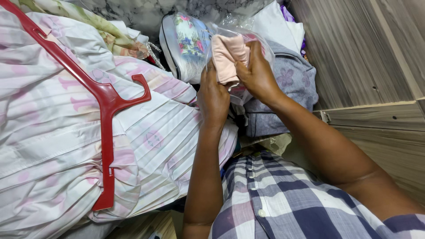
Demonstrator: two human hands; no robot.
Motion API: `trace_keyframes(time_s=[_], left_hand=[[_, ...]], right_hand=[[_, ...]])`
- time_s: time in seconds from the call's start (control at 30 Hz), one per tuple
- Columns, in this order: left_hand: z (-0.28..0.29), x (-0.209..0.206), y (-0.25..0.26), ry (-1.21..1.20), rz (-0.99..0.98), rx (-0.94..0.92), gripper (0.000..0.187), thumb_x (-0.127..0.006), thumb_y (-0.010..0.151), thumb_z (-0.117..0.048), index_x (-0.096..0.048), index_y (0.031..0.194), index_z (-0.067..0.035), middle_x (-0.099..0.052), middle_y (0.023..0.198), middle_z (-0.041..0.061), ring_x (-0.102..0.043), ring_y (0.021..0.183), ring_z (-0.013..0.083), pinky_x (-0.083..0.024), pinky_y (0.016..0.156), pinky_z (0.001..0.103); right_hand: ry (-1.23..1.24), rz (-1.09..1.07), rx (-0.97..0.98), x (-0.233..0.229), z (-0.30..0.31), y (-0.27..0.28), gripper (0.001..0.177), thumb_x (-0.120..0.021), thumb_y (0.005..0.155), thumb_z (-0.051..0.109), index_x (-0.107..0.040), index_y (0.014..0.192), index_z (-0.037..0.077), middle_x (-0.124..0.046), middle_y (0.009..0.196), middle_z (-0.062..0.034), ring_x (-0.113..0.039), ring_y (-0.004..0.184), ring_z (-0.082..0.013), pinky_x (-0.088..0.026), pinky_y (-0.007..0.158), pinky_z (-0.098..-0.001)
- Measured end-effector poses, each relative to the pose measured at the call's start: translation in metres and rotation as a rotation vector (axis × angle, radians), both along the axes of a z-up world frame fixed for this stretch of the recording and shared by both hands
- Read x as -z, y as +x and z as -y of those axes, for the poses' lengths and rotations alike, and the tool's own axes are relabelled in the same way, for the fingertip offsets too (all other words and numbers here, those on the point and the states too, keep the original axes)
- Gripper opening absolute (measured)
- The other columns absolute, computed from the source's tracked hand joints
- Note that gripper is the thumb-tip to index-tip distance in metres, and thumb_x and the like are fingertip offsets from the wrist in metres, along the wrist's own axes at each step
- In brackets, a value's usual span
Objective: The person organizes clothing by packing small garments into a plastic bag, then unfolding, folding, and arranging shirts and other fabrics by hand.
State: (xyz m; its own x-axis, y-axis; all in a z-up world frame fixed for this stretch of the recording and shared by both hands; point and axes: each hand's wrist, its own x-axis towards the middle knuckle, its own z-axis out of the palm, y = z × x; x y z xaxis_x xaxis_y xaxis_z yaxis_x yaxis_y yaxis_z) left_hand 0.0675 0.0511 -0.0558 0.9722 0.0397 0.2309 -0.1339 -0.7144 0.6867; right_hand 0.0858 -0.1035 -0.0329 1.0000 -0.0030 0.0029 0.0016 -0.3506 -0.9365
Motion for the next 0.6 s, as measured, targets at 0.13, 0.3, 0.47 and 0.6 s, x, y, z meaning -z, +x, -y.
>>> trace_keyframes(time_s=[0.13,0.3,0.47,0.6], left_hand=[[-0.010,-0.014,-0.006,-0.065,0.083,0.157,0.074,-0.045,0.087,0.011,-0.034,0.158,-0.003,-0.043,0.159,0.024,-0.048,0.142,0.0428,-0.046,0.111,0.045],[-0.001,-0.022,-0.011,-0.136,0.009,0.195,0.071,-0.044,0.090,0.010,-0.034,0.158,-0.005,-0.040,0.163,0.024,-0.047,0.143,0.0401,-0.046,0.112,0.043],[0.004,-0.020,-0.007,-0.130,0.095,0.189,0.075,-0.042,0.084,0.013,-0.040,0.157,-0.001,-0.042,0.161,0.022,-0.044,0.150,0.0382,-0.038,0.123,0.042],[0.003,-0.017,-0.003,-0.179,0.076,0.182,0.072,-0.043,0.084,0.013,-0.041,0.155,0.000,-0.042,0.162,0.023,-0.043,0.149,0.0375,-0.037,0.122,0.041]], right_hand=[[-0.425,0.111,-0.062,0.049,0.005,0.016,0.042,-0.062,0.097,0.015,-0.038,0.128,-0.001,-0.065,0.080,-0.0283,-0.065,0.075,-0.0487,-0.049,0.067,-0.0589],[-0.383,0.194,-0.022,0.051,0.010,0.023,0.047,-0.057,0.099,0.011,-0.036,0.139,0.000,-0.066,0.101,-0.0332,-0.065,0.088,-0.0510,-0.050,0.077,-0.0589],[-0.444,0.196,0.004,0.046,-0.012,0.039,0.056,-0.052,0.095,0.004,-0.043,0.150,0.010,-0.056,0.123,-0.0363,-0.065,0.095,-0.0495,-0.055,0.079,-0.0537],[-0.796,0.108,-0.007,0.033,-0.017,0.042,0.052,-0.057,0.093,0.010,-0.050,0.144,0.014,-0.053,0.131,-0.0327,-0.064,0.104,-0.0473,-0.056,0.079,-0.0527]])
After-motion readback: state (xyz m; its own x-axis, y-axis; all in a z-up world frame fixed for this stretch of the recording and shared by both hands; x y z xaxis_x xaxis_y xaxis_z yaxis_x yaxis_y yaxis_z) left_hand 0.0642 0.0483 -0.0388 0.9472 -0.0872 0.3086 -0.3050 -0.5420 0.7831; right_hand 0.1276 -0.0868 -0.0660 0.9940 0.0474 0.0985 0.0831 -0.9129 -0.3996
